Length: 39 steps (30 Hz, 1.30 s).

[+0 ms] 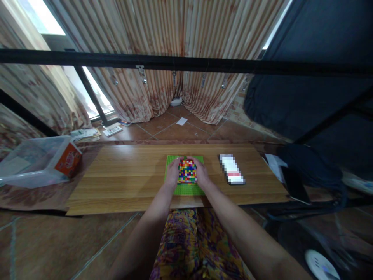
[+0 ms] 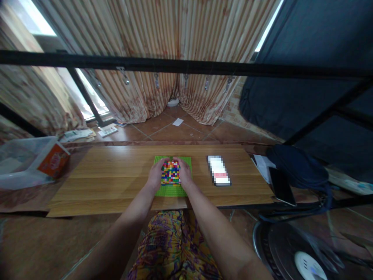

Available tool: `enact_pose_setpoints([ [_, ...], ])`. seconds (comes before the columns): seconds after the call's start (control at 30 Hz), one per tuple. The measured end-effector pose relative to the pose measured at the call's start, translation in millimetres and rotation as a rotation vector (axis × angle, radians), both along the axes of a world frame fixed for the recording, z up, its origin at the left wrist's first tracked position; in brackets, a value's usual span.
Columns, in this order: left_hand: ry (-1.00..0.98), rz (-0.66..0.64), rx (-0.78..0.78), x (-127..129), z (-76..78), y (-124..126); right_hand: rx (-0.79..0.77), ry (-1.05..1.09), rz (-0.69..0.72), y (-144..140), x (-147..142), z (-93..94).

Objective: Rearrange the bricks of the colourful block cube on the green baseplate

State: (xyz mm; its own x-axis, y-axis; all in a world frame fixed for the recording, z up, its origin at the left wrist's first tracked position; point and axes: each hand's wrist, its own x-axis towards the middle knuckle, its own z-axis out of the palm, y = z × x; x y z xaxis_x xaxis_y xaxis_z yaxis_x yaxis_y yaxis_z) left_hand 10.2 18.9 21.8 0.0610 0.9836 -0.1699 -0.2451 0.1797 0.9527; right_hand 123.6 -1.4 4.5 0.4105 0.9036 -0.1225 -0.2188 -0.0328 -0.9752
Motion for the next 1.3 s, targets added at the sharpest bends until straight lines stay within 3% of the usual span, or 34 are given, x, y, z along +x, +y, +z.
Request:
enact_pose_setpoints([
  [0.13,0.03,0.006,0.041,5.2,0.6,-0.1,0.07,-0.089,0.015,-1.1,2.7,-0.3],
  [0.37,0.115,0.006,0.094,7.2,-4.0,2.1,0.017,-0.103,0.02,0.7,0.8,-5.7],
  [0.67,0.223,0.024,0.136,5.7,-4.3,5.6,0.049,-0.35,-0.025,3.4,-2.5,-4.0],
  [1.3,0.054,-0.033,-0.058,-2.0,-1.4,6.2,0.093,-0.271,-0.084,2.8,-5.2,-7.6],
])
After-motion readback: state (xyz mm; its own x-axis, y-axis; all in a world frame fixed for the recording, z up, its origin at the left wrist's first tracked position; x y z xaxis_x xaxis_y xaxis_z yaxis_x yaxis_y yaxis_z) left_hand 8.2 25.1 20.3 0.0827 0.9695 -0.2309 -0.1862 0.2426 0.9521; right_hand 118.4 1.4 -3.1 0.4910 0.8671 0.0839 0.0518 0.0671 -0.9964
